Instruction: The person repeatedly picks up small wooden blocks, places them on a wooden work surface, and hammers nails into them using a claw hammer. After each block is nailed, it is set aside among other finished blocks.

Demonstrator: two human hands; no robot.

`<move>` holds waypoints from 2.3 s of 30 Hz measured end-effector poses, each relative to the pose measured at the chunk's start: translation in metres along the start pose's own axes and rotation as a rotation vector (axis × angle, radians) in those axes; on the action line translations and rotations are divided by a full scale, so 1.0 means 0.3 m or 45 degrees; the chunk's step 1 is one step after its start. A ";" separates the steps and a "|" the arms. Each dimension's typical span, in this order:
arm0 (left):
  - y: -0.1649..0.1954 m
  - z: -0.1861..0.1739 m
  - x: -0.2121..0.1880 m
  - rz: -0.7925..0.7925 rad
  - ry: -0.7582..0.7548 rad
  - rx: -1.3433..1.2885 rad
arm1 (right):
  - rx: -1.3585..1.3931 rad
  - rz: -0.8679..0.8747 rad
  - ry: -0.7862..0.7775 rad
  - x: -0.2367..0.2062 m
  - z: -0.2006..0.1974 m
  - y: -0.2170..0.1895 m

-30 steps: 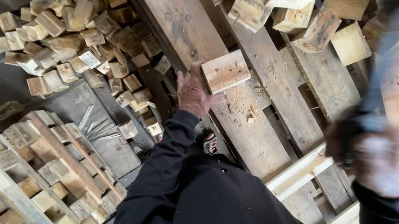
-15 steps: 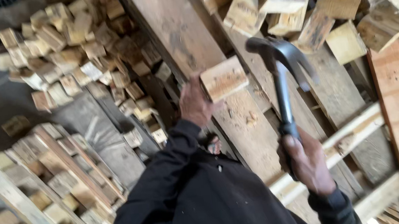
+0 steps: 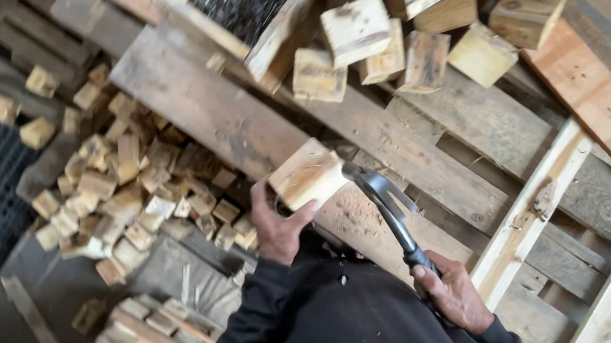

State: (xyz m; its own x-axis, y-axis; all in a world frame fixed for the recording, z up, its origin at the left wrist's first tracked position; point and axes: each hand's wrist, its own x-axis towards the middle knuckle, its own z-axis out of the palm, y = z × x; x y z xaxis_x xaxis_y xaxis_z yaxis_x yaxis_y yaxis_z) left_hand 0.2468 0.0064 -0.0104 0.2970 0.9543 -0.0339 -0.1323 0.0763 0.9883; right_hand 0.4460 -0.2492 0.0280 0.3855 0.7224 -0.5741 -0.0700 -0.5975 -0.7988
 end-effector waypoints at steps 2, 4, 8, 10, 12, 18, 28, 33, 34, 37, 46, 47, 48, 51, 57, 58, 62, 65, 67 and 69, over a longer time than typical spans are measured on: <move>0.015 0.013 0.046 -0.098 -0.053 -0.318 | 0.137 0.100 0.085 -0.006 -0.007 0.005; 0.028 0.052 0.096 -0.114 -0.140 -0.517 | 0.203 0.209 0.229 0.010 -0.006 0.018; 0.037 0.286 0.257 -0.266 -0.412 -0.582 | 0.203 0.310 0.439 0.095 0.001 0.072; 0.051 0.476 0.362 -0.503 -0.453 -0.751 | 0.173 0.337 0.509 0.143 -0.002 0.104; 0.078 0.686 0.481 -0.539 -0.443 -0.638 | 0.116 0.418 0.547 0.174 -0.003 0.140; 0.086 1.204 0.802 -0.512 -0.523 -0.532 | -0.031 0.382 0.563 0.198 0.004 0.266; 0.001 1.005 1.358 0.423 -0.486 1.678 | -0.240 0.508 0.548 0.266 -0.008 0.339; 0.000 0.926 1.465 0.545 -0.831 1.683 | -0.158 0.468 0.500 0.281 -0.025 0.344; 0.000 0.924 1.459 0.502 -0.801 1.682 | -0.131 0.458 0.484 0.284 -0.027 0.346; 0.029 0.885 1.414 0.403 -0.687 1.355 | -0.163 0.408 0.512 0.291 -0.029 0.349; 0.159 0.500 0.927 -0.785 -0.848 -1.086 | -0.037 0.301 0.527 0.299 -0.021 0.315; 0.161 0.475 0.880 -0.757 -0.830 -1.085 | -0.030 0.303 0.504 0.299 -0.021 0.304; 0.162 0.452 0.833 -0.730 -0.811 -1.087 | -0.026 0.306 0.481 0.299 -0.022 0.292; 0.170 0.371 0.701 -0.701 -0.769 -1.097 | 0.095 0.303 0.428 0.293 -0.023 0.248; 0.232 0.208 0.446 -0.364 -0.547 -0.543 | 0.267 0.169 0.326 0.292 -0.029 0.210; 0.234 0.177 0.373 -0.295 -0.491 -0.385 | 0.223 0.159 0.306 0.290 -0.029 0.217; 0.214 0.104 0.187 0.010 -0.434 -0.011 | 0.211 0.137 0.252 0.282 -0.037 0.253; 0.129 0.127 0.119 -0.066 -0.407 0.151 | 0.233 0.121 0.204 0.274 -0.043 0.259; 0.052 0.156 0.107 0.331 -0.382 0.742 | 0.282 0.126 0.172 0.272 -0.047 0.245; -0.018 0.154 0.086 0.444 -0.366 0.995 | 0.273 0.111 0.166 0.270 -0.047 0.222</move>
State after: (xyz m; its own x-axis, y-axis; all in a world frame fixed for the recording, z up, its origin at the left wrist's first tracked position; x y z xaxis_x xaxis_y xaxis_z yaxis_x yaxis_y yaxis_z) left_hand 0.2988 0.0172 -0.0097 0.5991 0.7694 0.2216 0.3903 -0.5223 0.7582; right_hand 0.4855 -0.2355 -0.0692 0.4839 0.6120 -0.6255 -0.2962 -0.5581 -0.7751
